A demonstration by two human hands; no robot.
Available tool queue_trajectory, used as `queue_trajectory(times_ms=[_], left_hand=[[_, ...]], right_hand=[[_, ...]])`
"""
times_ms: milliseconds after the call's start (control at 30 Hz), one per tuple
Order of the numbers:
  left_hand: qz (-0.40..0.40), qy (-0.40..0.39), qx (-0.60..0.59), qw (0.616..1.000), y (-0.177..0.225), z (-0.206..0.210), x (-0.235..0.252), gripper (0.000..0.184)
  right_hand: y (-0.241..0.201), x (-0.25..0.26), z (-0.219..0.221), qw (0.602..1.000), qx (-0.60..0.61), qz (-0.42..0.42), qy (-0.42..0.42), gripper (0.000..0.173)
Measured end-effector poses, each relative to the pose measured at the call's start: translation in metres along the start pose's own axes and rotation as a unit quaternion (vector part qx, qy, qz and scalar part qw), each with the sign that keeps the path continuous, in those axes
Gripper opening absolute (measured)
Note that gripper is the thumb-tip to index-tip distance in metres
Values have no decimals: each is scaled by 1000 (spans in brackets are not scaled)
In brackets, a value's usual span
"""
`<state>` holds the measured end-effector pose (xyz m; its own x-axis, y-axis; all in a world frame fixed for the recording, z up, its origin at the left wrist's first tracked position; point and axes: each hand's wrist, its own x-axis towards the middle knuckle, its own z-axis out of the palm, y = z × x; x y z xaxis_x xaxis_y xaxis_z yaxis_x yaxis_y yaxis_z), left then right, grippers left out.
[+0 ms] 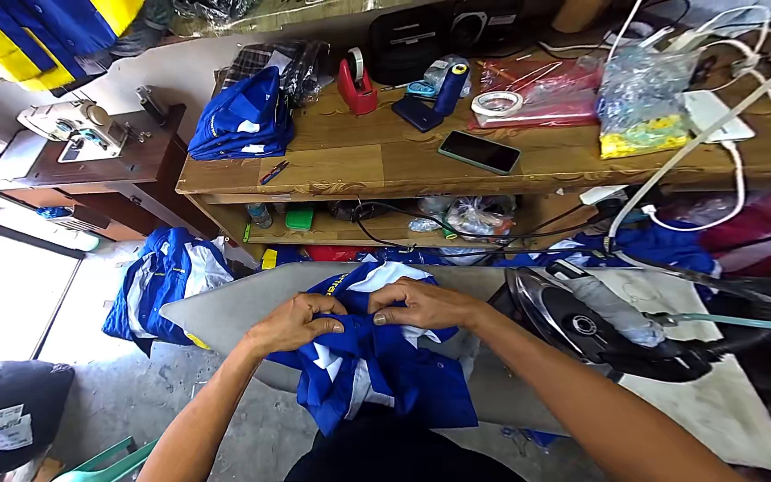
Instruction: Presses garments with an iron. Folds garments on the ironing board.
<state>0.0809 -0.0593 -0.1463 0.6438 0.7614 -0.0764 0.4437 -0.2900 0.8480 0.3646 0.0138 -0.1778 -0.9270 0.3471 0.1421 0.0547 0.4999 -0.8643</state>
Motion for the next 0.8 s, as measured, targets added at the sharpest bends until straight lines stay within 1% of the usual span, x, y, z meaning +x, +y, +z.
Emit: queue_trajectory(times_ms=[33, 67, 133, 167, 200, 233, 300, 367, 400, 467, 500, 533, 567, 600, 633, 667, 733, 767, 800], left_hand=[[14, -2, 55, 998, 3, 1, -1, 26], [33, -3, 127, 991, 7, 4, -2, 25], [68, 11, 284, 956, 11, 12, -5, 19], [72, 26, 337, 939, 10, 16, -7, 18], [63, 36, 361, 930, 8, 19, -11, 18], [48, 36, 366, 929, 6, 21, -15, 21], [17, 13, 332, 943, 3, 30, -23, 36], [26, -12, 292, 956, -7, 47, -30, 28], [38, -12, 288, 957, -14, 53, -33, 26], [47, 25, 301, 952, -26, 49, -40, 28], [42, 48, 296, 953, -29, 42, -45, 28], [38, 72, 289, 954, -31, 32, -52, 29], [43, 104, 287, 951, -31, 19, -59, 32], [53, 140, 288, 946, -28, 3, -66, 35], [57, 167, 289, 941, -20, -13, -74, 37], [53, 185, 294, 936, -9, -26, -79, 38], [45, 199, 312, 928, 5, -39, -81, 37], [47, 201, 328, 922, 4, -37, -78, 38], [55, 202, 342, 916, -2, -31, -72, 39]], right_hand=[[-6, 2, 1, 1000, -18, 16, -1, 28], [-14, 5, 4, 997, -61, 36, -5, 28], [-25, 10, 16, 984, -165, 68, -13, 28], [-27, 11, 23, 977, -200, 71, -6, 29], [-28, 11, 32, 974, -218, 62, 8, 28], [-26, 9, 42, 974, -222, 38, 26, 27], [-21, 5, 66, 976, -212, -28, 52, 25], [-14, 4, 85, 973, -201, -68, 87, 23], [-12, 2, 88, 972, -194, -64, 115, 22], [-8, -10, 76, 959, -197, -2, 202, 23], [-1, -23, 66, 944, -202, 55, 254, 25], [12, -40, 55, 923, -209, 129, 297, 27], [29, -58, 45, 897, -217, 220, 316, 30], [46, -75, 36, 873, -209, 320, 302, 34], [63, -90, 31, 855, -181, 408, 265, 40], [78, -101, 30, 842, -149, 466, 226, 47], [95, -112, 38, 832, -123, 509, 183, 62], [97, -113, 40, 830, -115, 520, 166, 66], [96, -113, 40, 832, -99, 524, 151, 64]])
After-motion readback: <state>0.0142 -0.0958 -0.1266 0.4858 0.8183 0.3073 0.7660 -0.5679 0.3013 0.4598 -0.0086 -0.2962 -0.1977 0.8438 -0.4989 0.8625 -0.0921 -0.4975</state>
